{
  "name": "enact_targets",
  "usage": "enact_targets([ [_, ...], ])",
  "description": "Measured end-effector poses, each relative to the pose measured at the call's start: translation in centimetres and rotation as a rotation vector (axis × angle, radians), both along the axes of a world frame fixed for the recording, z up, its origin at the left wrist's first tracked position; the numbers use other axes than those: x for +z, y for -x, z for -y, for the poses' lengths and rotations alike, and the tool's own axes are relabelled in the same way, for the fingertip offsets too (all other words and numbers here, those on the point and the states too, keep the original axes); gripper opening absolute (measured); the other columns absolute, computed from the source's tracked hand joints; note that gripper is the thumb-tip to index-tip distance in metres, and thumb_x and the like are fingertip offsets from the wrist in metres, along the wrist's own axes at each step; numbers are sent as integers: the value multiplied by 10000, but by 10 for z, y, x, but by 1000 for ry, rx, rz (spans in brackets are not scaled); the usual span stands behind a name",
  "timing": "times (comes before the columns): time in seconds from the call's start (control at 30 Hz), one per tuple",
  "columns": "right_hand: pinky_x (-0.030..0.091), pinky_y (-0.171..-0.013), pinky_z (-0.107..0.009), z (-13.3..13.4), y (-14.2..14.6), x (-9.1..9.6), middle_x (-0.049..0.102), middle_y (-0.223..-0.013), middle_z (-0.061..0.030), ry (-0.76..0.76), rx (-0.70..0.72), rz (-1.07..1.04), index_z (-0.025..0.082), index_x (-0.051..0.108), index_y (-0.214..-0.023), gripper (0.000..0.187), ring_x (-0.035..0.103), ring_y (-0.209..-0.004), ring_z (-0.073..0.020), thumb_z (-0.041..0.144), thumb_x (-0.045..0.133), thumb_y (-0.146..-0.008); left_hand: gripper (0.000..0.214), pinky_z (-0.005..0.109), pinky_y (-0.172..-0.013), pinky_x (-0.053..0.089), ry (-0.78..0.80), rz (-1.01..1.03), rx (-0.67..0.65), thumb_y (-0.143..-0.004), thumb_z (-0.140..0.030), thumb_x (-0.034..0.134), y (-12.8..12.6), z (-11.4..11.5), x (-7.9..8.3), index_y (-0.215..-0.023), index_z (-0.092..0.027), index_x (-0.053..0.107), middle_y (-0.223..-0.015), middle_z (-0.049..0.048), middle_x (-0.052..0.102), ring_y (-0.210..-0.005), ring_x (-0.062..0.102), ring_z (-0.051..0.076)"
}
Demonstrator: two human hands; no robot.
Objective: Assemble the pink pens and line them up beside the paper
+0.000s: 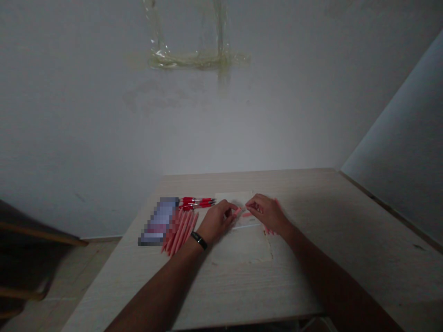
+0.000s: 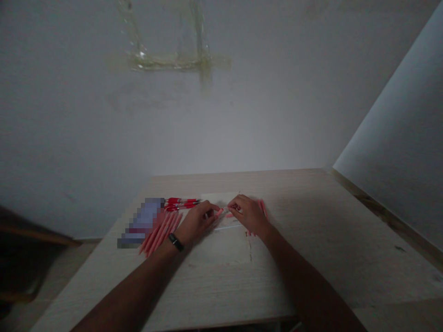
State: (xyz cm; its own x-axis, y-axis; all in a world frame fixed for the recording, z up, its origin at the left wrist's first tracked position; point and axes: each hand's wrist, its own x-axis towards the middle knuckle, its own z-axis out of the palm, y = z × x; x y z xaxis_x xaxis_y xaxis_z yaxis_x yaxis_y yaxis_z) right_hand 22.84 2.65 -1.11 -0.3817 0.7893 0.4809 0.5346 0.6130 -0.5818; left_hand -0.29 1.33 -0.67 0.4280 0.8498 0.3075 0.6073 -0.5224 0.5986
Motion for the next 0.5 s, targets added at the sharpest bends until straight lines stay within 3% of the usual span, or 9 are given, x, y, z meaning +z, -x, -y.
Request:
enact_targets([
  [0.3,451,-738,-253,3,2,-2,635,-877,-16,-6,61,4,205,672,-923,40,604,-815,-139,218,639,-905,213,252,-695,434,31,-10,-46,-921,-305,557,-3,3,3,-1029,-189,699,-921,60,694,-787,600,163],
  [0.5,489,-772,-269,3,6,-6,681,-965,-26,49,100,-64,230,662,-1087,209,629,-845,-144,174,622,-889,240,255,-685,436,29,9,-44,-943,-353,527,-5,5,5,-1010,-186,685,-895,58,699,-783,607,166],
])
